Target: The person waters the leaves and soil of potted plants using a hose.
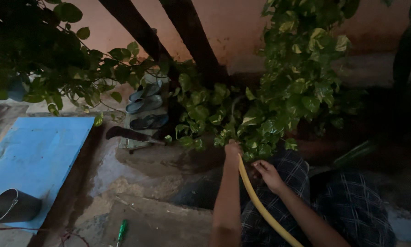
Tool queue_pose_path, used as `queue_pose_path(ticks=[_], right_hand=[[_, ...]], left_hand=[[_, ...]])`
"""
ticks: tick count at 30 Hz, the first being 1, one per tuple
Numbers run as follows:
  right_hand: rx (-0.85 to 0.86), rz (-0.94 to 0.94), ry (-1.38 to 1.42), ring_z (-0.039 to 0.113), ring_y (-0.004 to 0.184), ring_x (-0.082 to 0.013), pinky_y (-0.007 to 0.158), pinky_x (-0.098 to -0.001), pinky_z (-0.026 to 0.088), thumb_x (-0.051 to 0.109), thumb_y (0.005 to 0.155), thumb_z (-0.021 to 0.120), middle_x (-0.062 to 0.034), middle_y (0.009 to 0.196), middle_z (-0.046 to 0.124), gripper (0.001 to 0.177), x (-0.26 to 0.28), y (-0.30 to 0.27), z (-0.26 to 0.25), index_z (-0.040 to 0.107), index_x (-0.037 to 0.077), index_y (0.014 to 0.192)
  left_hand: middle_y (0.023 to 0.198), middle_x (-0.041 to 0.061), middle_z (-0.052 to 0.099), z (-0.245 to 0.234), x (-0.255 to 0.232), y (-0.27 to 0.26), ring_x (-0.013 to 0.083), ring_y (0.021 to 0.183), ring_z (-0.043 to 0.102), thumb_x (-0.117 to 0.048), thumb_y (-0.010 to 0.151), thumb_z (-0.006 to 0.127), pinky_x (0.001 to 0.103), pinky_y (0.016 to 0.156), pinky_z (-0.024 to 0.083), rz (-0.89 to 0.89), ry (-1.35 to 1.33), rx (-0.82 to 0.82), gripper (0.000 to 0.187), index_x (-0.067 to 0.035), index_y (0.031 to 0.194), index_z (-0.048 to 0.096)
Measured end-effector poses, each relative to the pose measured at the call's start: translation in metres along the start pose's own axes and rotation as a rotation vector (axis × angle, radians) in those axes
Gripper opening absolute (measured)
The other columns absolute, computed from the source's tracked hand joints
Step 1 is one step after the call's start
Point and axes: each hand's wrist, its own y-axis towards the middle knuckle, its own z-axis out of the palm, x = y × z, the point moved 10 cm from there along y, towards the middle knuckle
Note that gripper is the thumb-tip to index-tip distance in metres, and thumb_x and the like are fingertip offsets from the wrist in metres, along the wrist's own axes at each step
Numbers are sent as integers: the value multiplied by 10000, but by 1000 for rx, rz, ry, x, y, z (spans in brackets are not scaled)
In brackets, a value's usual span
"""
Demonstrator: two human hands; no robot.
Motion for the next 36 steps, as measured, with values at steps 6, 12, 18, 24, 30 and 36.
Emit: queue_pose_path(ticks=[6,12,18,24,30,36], right_hand=[[5,-7,43,638,742,-156,695,-321,538,266,1046,533,-54,868,680,280,-15,6,-1,697,47,1106],[-1,31,-17,573,654,-197,606,-357,485,298,1070,514,-99,796,627,316,-39,14,-15,684,33,1100],[-39,16,16,627,703,-168,657,-337,529,302,1041,542,-59,831,665,312,-39,20,-16,695,37,1101],[-10,34,-77,665,720,-181,695,-337,561,354,1049,522,-71,820,701,351,-34,16,-8,699,55,1102],[-47,-21,10,624,737,-178,721,-337,531,350,1059,562,-69,849,675,368,-30,14,-14,701,15,1120],[-29,55,43,669,761,-177,722,-343,541,332,1040,534,-73,865,704,339,-38,14,-13,703,55,1139]], left_hand=[[586,31,433,39,-1,-36,176,454,357,-297,1086,456,370,439,330,-53,242,123,375,-77,794,538],[597,33,441,73,0,-66,158,463,359,-362,1128,439,360,448,350,12,601,172,426,-47,861,542],[602,36,447,42,-40,-79,175,467,381,-342,1116,424,369,454,343,109,295,-6,420,-36,866,569],[637,25,435,51,-48,-87,160,484,380,-279,1107,507,366,446,352,163,517,119,342,-45,863,561],[690,29,526,34,-62,-87,166,530,456,-155,1073,497,346,489,376,202,65,30,196,-78,981,652],[604,37,367,4,-60,-99,171,487,329,-311,1090,374,370,474,324,96,218,33,331,-115,1030,634]])
